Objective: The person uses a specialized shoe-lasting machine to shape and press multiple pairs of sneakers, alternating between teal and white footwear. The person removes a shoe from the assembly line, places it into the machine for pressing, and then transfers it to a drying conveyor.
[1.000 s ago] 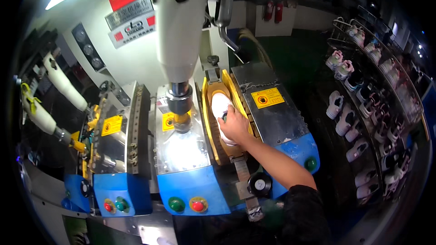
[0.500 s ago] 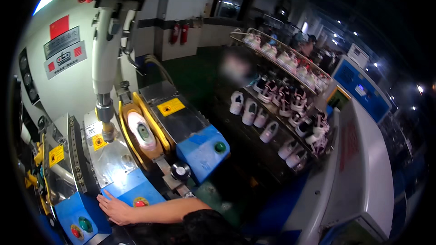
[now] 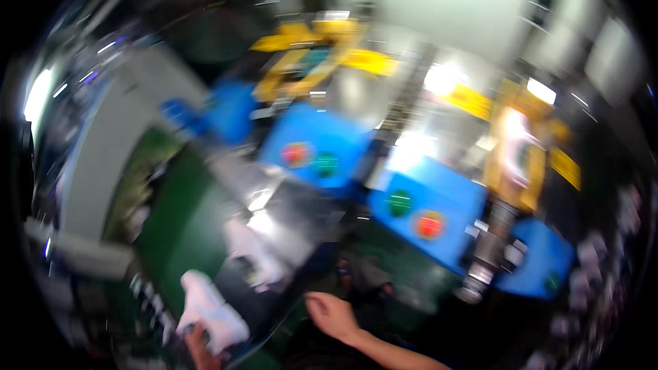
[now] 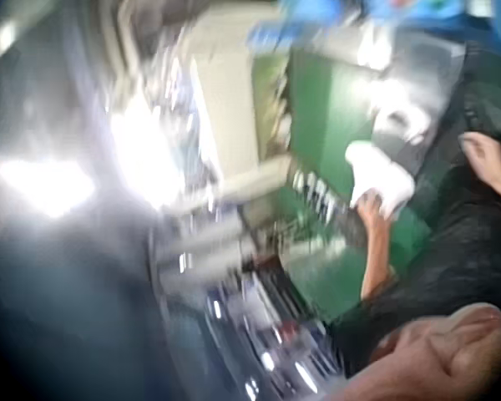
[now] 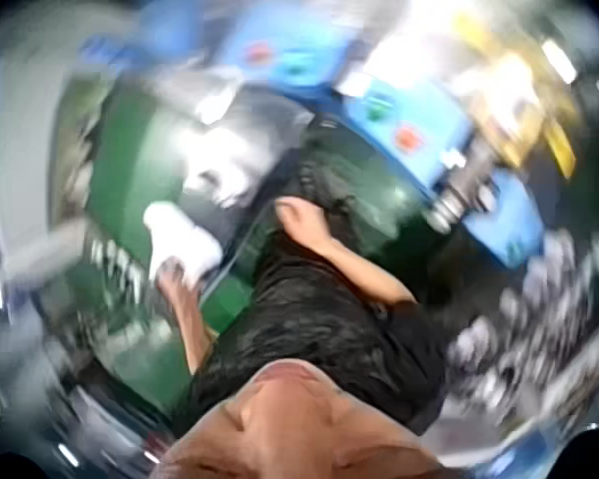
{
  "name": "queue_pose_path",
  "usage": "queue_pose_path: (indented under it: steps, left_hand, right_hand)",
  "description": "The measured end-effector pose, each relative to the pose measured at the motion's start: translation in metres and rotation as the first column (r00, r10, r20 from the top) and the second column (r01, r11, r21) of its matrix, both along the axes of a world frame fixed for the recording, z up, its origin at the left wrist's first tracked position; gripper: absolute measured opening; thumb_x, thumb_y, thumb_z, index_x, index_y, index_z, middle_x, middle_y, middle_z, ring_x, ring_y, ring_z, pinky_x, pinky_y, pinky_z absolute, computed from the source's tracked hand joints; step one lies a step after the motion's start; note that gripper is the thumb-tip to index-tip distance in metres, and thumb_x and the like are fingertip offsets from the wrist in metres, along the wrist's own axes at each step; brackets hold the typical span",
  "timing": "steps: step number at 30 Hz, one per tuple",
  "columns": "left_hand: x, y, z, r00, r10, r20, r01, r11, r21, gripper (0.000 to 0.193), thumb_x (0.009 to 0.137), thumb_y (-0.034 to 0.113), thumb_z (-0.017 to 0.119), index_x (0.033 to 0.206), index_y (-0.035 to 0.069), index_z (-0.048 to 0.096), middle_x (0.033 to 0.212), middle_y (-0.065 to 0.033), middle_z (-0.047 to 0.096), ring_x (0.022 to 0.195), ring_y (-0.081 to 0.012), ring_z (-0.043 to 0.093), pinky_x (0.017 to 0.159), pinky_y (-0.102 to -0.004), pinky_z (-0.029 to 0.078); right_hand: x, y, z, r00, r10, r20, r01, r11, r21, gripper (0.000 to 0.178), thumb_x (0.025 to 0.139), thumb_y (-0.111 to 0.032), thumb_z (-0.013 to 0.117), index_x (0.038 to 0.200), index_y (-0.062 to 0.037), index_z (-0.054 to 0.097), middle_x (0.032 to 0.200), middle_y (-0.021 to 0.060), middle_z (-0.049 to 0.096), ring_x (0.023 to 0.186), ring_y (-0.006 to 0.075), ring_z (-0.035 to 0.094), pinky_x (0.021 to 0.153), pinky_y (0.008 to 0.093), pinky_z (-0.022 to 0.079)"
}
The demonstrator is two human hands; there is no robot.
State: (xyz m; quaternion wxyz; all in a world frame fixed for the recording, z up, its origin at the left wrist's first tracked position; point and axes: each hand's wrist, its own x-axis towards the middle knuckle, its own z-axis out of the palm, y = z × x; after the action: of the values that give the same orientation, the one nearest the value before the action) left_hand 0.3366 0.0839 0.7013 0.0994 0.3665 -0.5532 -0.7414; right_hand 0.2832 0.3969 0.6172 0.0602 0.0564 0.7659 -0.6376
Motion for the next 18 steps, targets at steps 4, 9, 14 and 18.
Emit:
queue_pose_path:
  steps: [4,9,14,18]
  left_hand:
    - [-0.03,-0.03,-0.091,1.0,0.003,-0.025,-0.016,0.833,-0.552,0.073,0.073,-0.01,0.064,0.136,0.005,0.029,0.127,-0.0125,0.042,0.118,-0.0238,0.043,0.1,-0.0376,0.036]
    - [-0.061,-0.046,-0.181,0.985,-0.013,0.173,0.117,0.787,-0.606,0.087,0.069,0.013,0.075,0.137,-0.005,0.023,0.133,-0.025,0.038,0.126,-0.0323,0.038,0.106,-0.0377,0.029]
    - [-0.083,-0.049,-0.176,0.904,-0.417,0.096,0.426,0.859,-0.284,0.094,0.071,0.024,0.08,0.14,-0.002,0.022,0.129,-0.0182,0.045,0.114,-0.0253,0.049,0.097,-0.036,0.039]
    - [-0.081,-0.098,-0.194,0.93,-0.351,-0.108,0.362,0.825,0.435,0.072,0.079,0.002,0.071,0.138,0.004,0.03,0.132,-0.0121,0.045,0.12,-0.021,0.046,0.1,-0.0376,0.041]
  right_hand:
    - [0.014,-0.009,-0.009,0.993,0.102,0.055,-0.105,0.994,0.042,0.015,0.087,-0.013,0.06,0.095,-0.0029,0.067,0.086,0.013,0.069,0.076,0.018,0.068,0.067,0.0276,0.052]
    - [-0.032,-0.076,-0.008,0.981,0.19,-0.025,-0.187,0.978,0.096,0.016,0.087,-0.012,0.058,0.094,-0.0003,0.066,0.085,0.0122,0.069,0.078,0.0183,0.067,0.071,0.0287,0.051]
    - [-0.074,-0.158,-0.014,0.993,0.1,0.057,-0.104,0.991,0.082,0.015,0.089,-0.007,0.056,0.095,0.0038,0.065,0.084,0.0112,0.069,0.078,0.0143,0.066,0.072,0.0265,0.051]
    - [-0.112,-0.267,0.013,0.919,0.395,-0.001,-0.384,0.894,0.231,0.014,0.086,-0.006,0.059,0.095,0.0023,0.066,0.087,0.0138,0.069,0.08,0.019,0.068,0.073,0.0286,0.052]
